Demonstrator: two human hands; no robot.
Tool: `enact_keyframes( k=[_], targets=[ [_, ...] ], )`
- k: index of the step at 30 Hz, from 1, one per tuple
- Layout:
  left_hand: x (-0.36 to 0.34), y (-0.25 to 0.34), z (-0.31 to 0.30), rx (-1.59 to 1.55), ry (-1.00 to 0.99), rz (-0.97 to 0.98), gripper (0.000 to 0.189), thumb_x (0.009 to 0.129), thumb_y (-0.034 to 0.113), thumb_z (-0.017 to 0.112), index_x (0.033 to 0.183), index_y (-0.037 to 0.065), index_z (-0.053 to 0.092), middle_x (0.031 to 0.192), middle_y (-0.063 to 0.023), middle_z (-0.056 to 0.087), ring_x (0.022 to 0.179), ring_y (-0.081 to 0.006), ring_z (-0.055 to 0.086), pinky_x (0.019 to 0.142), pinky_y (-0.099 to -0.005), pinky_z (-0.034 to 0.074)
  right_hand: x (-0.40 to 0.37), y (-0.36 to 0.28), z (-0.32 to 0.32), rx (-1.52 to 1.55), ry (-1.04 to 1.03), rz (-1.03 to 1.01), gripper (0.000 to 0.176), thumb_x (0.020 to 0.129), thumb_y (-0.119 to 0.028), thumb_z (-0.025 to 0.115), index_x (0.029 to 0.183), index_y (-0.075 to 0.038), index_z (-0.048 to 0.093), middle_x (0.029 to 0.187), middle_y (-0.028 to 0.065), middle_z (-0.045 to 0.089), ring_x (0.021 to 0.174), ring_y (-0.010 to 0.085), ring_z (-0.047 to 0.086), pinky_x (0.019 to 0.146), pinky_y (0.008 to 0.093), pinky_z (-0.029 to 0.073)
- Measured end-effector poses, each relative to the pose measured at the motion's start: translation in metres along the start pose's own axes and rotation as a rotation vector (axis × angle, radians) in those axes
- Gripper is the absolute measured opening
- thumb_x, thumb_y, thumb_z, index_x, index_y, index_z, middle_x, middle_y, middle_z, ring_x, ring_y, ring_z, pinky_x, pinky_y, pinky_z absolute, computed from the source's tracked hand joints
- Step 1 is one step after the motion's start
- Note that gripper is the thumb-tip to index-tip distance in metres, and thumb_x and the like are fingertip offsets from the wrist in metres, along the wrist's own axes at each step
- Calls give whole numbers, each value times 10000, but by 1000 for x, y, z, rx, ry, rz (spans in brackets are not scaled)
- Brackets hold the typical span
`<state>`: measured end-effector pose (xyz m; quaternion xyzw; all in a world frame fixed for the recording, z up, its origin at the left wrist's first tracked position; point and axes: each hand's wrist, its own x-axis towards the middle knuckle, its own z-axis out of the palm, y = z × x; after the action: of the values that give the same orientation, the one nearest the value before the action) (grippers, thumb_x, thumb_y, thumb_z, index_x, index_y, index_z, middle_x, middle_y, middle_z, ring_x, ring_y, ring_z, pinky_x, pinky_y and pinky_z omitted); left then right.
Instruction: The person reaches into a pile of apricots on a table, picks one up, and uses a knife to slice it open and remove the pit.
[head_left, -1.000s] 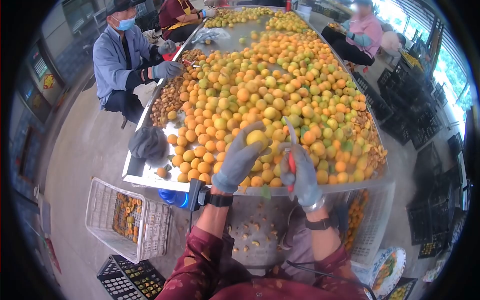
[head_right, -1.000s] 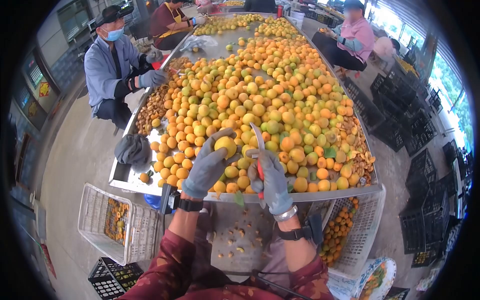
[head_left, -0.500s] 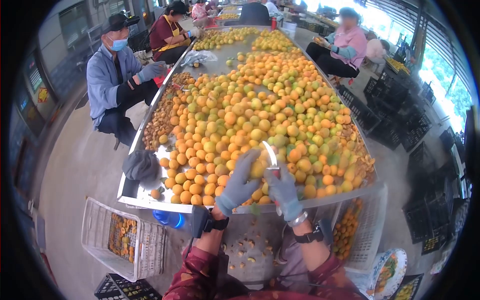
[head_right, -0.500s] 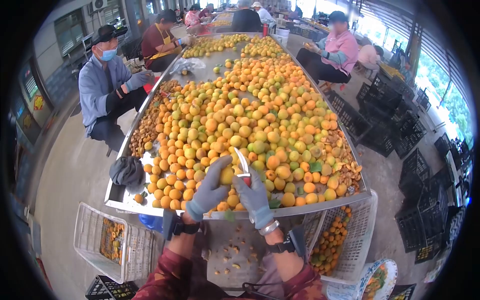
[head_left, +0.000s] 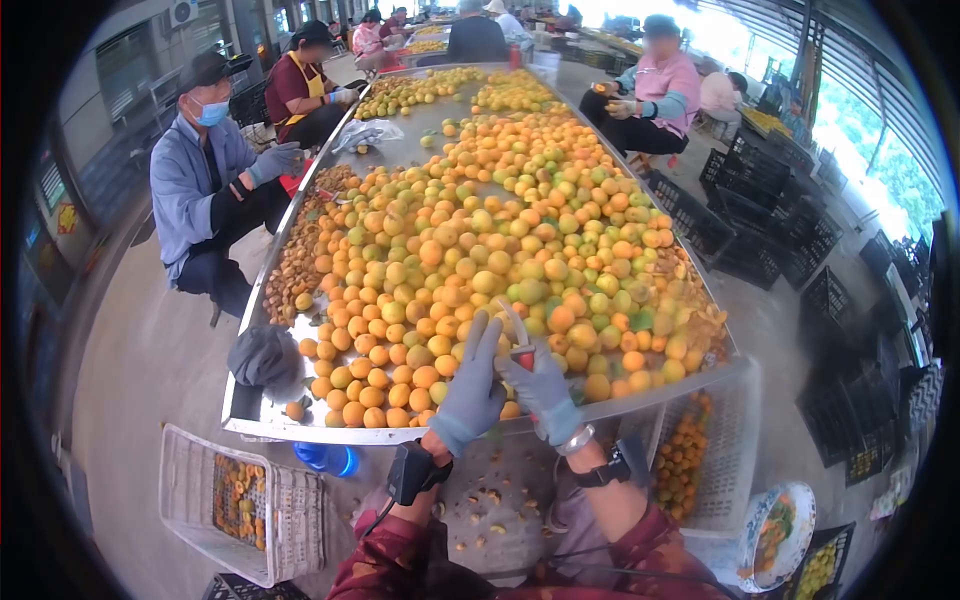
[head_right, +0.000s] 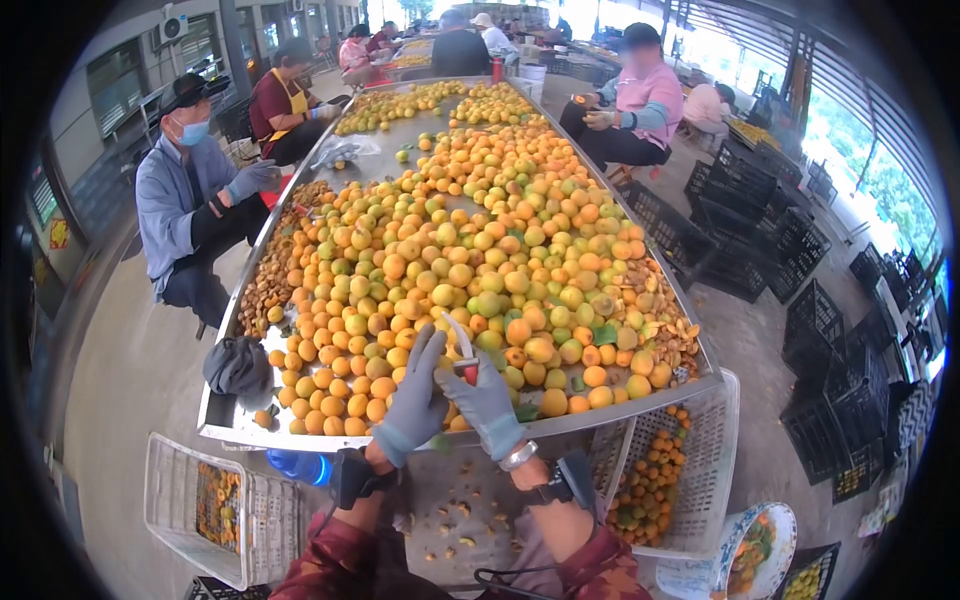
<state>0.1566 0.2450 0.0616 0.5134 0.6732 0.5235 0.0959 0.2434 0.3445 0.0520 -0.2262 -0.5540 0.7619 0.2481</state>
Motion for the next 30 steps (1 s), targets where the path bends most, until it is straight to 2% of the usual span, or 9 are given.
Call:
enact_keyframes(
  k=[5, 8, 10, 16, 20, 22, 26, 28, 30],
  targets=[
    [0, -3, 1, 4, 24, 33, 801, 703, -119, 516, 1449, 53, 283, 1510, -216, 236, 1405, -361, 243, 1104, -394, 300, 4, 6, -1, 54, 39, -14, 418, 829, -145, 737, 1165, -15, 525, 900, -21, 563, 746, 41, 519, 632, 186, 458],
    [-1, -6, 5, 197, 151, 161, 774, 729, -59, 557, 1445, 69, 292, 1464, -218, 315, 1265, -368, 453, 872, -361, 496, 2, -3, 0, 56, 101, -9, 415, 832, -129, 727, 1174, -8, 524, 927, -6, 584, 773, 46, 548, 652, 183, 471],
    [-1, 8, 3, 83, 234, -110, 607, 746, 51, 641, 1319, 48, 439, 1262, -187, 536, 1041, -294, 623, 775, -358, 537, 1, -10, 5, 107, 177, -95, 409, 830, -127, 726, 1168, -4, 532, 955, 13, 599, 801, 53, 573, 684, 186, 489],
    [1, 9, 4, 140, 262, -288, 317, 711, 126, 718, 966, -11, 590, 777, -87, 673, 657, -128, 639, 625, -271, 515, -2, -11, 5, 59, 191, -66, 399, 818, -134, 738, 1141, 1, 545, 971, 31, 604, 832, 63, 585, 723, 198, 502],
    [0, 4, 4, 211, 261, -274, 309, 704, 153, 725, 931, -18, 603, 692, -80, 655, 639, -117, 626, 613, -268, 503, -2, -9, 4, 78, 192, -71, 400, 814, -134, 742, 1137, 1, 548, 956, 24, 605, 827, 64, 578, 716, 197, 496],
    [0, 3, 5, 143, 279, -251, 267, 717, 239, 695, 833, 25, 588, 669, -117, 644, 625, -278, 643, 579, -352, 498, 0, -3, 4, 54, 208, -117, 379, 809, -132, 748, 1113, -5, 561, 948, 17, 604, 812, 63, 570, 702, 195, 489],
    [-5, -27, 13, 61, 253, -319, 273, 708, 244, 695, 819, 19, 588, 651, -122, 632, 597, -256, 634, 569, -352, 491, 2, 4, 3, 4, 217, -171, 357, 812, -139, 747, 1094, -8, 571, 944, 16, 605, 809, 63, 564, 717, 204, 489],
    [-3, -35, 14, -161, 234, -367, 202, 737, 180, 672, 804, 7, 593, 636, -93, 629, 557, -182, 613, 527, -319, 478, -1, -7, 10, 38, 265, -180, 310, 832, -150, 729, 1075, -28, 579, 840, -8, 601, 671, 42, 542, 590, 189, 472],
    [-2, -19, 4, -324, 202, -428, 152, 759, 137, 651, 789, 1, 591, 636, -74, 625, 557, -144, 600, 510, -291, 468, -5, -20, 0, 210, 177, 79, 221, 880, -256, 682, 952, -83, 565, 653, -45, 517, 437, 33, 398, 377, 193, 307]
  ],
)
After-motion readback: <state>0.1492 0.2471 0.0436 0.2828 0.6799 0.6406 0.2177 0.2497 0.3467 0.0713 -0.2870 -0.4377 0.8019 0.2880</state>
